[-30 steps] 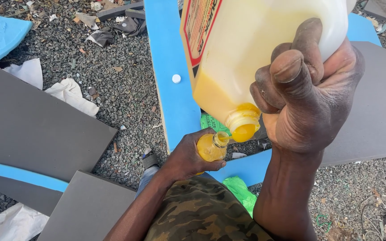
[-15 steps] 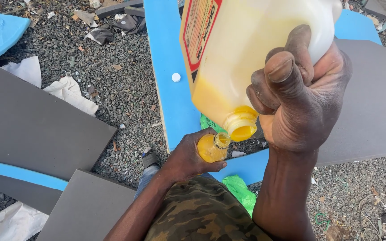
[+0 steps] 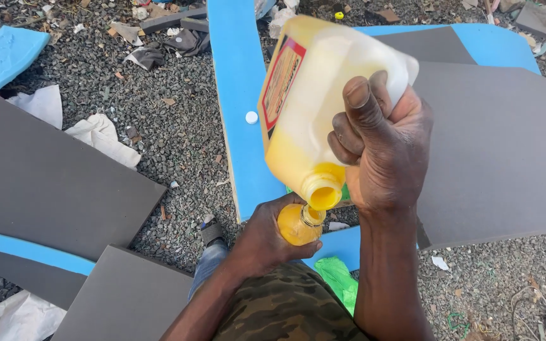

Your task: Refilling a small yellow glue bottle from a larger white container in a workshop environment.

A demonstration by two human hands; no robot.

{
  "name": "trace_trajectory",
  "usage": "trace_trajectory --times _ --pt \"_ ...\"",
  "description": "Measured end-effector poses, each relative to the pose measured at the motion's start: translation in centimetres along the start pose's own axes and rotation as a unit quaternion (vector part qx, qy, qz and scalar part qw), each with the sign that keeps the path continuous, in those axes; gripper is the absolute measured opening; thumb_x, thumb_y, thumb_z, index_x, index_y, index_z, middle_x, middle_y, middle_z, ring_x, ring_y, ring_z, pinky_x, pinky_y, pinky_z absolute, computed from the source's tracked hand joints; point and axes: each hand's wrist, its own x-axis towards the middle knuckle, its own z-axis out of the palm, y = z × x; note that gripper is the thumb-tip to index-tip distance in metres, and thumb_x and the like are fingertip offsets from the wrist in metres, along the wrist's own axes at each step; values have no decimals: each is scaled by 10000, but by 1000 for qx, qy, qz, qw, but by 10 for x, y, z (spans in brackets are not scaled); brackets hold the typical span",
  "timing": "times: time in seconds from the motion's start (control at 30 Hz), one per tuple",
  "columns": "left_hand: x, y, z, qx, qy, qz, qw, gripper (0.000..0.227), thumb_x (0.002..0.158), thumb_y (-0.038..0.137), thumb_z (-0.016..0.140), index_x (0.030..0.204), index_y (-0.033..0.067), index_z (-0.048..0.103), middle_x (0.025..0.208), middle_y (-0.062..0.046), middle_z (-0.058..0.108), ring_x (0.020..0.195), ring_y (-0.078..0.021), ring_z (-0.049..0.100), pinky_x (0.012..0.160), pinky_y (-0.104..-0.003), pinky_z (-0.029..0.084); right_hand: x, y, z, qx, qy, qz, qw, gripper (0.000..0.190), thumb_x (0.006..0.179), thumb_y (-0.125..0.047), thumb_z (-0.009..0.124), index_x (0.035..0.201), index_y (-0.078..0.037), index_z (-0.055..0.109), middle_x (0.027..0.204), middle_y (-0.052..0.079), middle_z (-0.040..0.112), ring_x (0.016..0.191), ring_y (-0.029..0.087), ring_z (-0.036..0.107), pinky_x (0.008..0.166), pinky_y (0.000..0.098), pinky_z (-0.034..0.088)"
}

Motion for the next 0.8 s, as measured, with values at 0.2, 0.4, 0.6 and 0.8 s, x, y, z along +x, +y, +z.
trace_trajectory --times 0.2,0.4,0.6,0.8 --pt "-7 0 0 -42 16 -34 998 438 639 158 900 1007 148 663 836 9 727 733 -100 651 666 -252 556 10 23 -8 14 74 36 996 495 890 -258 764 701 -232 306 651 -95 181 489 20 122 421 234 74" --pt "-14 -10 2 -72 60 -66 993 333 647 119 830 925 141 649 752 20 664 653 -88 583 595 -249 489 11 47 -11 37 146 43 988 463 850 -258 818 725 -231 373 629 -101 228 473 16 153 422 232 120" --pt "-14 -28 6 -97 123 -45 987 302 651 88 837 863 134 628 719 13 626 619 -99 547 572 -257 468 11 71 -21 29 205 56 977 523 820 -239 847 717 -233 334 625 -100 210 490 21 158 433 233 131" --pt "-10 -9 0 -30 178 -61 982 276 687 127 841 873 146 639 694 10 639 590 -92 551 511 -255 447 7 88 -36 5 209 98 973 528 816 -304 849 688 -237 341 590 -102 248 470 10 194 423 218 183"
